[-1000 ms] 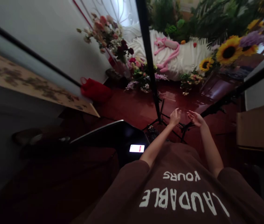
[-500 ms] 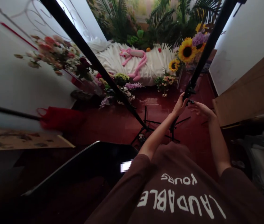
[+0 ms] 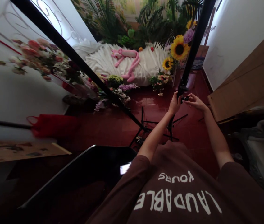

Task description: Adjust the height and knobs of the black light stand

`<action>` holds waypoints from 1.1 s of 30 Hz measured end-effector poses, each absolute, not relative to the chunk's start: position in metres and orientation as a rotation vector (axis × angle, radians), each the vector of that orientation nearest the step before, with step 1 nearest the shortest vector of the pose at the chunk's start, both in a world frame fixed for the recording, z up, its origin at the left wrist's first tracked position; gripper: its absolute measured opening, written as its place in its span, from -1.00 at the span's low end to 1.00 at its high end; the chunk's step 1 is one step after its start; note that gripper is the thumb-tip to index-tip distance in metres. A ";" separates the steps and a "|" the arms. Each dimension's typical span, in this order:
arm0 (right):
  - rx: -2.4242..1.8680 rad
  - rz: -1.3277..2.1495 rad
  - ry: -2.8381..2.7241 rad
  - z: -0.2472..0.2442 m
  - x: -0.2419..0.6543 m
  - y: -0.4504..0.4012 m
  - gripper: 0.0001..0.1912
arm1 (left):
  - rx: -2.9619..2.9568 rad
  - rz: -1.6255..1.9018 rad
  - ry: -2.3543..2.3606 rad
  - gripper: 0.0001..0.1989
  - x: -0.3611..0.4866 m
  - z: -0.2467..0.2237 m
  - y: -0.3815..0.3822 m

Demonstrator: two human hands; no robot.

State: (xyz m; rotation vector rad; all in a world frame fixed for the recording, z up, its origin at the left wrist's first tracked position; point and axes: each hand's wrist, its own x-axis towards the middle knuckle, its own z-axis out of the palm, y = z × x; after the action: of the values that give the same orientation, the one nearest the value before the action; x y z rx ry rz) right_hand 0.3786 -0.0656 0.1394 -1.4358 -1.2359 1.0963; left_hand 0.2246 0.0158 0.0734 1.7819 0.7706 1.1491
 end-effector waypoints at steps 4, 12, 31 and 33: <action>-1.472 0.787 -1.317 0.138 0.370 -0.063 -0.60 | 1.788 1.152 0.775 -0.59 0.224 0.073 0.015; -1.501 0.326 -1.268 0.124 0.348 -0.065 -0.89 | 1.773 1.133 0.764 -0.63 0.223 0.076 0.016; -1.475 0.322 -1.215 0.117 0.325 -0.091 -0.75 | 1.983 1.212 0.726 -0.54 0.214 0.112 0.030; -1.479 0.331 -1.231 0.112 0.326 -0.093 -0.69 | 1.981 1.290 0.707 -0.53 0.221 0.131 0.036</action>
State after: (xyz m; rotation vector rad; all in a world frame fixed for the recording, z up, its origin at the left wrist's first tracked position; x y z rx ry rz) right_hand 0.3259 -0.0930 0.1119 -1.4787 -1.2307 0.3313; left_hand 0.2207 0.0357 0.1312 1.9806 0.7067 1.2896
